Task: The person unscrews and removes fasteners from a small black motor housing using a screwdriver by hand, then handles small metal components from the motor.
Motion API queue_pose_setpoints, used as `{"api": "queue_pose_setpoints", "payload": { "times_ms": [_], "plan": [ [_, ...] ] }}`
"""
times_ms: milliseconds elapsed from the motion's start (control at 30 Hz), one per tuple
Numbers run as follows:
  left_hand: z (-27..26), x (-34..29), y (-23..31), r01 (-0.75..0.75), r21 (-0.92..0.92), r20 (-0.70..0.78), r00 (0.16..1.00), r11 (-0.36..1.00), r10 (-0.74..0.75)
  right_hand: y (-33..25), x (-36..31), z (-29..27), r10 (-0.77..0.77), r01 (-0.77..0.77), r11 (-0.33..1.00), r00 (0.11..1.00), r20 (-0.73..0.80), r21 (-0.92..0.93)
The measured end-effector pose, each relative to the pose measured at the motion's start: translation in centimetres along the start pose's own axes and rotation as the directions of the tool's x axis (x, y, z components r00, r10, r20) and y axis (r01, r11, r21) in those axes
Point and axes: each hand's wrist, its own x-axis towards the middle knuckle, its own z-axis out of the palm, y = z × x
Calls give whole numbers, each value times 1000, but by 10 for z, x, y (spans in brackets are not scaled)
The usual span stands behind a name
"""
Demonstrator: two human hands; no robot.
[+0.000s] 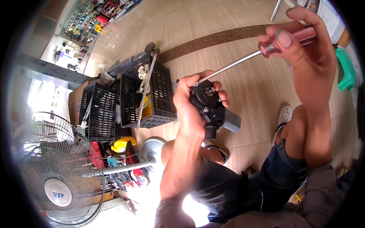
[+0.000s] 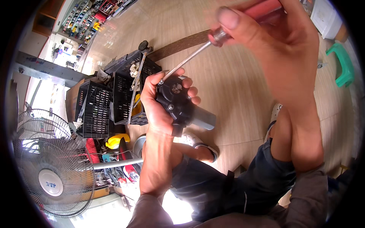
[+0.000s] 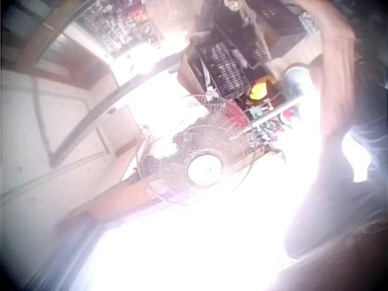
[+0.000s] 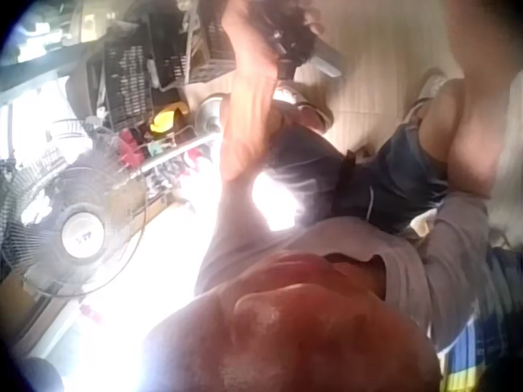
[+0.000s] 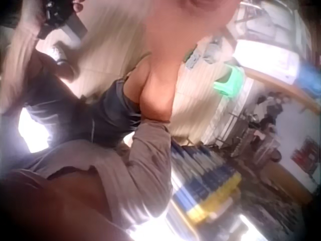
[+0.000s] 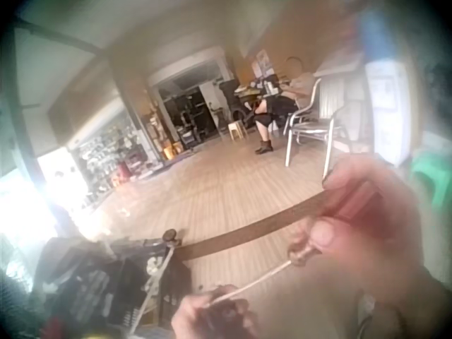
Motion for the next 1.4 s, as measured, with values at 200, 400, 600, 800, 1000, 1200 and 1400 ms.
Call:
{"api": "queue_pose_setpoints", "payload": {
  "times_ms": [200,400,600,800,1000,1200,1400],
  "plan": [
    [2,0,-3,7,13,-43,999,1000,-6,3,6,12,-217,226,970,971,-101,94],
    [-3,-2,1,-4,25,-43,999,1000,5,4,4,-9,66,-55,991,994,86,-120],
    [-7,-6,4,0,-7,-41,999,1000,0,9,5,14,-136,129,931,991,-5,340],
    [-4,-8,6,1,-27,-74,997,1000,-3,18,0,-14,7,5,996,990,140,-85],
    [-9,-11,8,-15,18,-84,996,1000,16,13,4,3,-219,143,941,949,229,308],
    [-8,-10,8,4,7,-97,995,1000,-4,17,6,7,-204,188,961,977,65,201],
    [-9,-10,8,2,2,-84,996,1000,-2,21,7,-13,-52,53,999,959,279,5]
  ]
}}
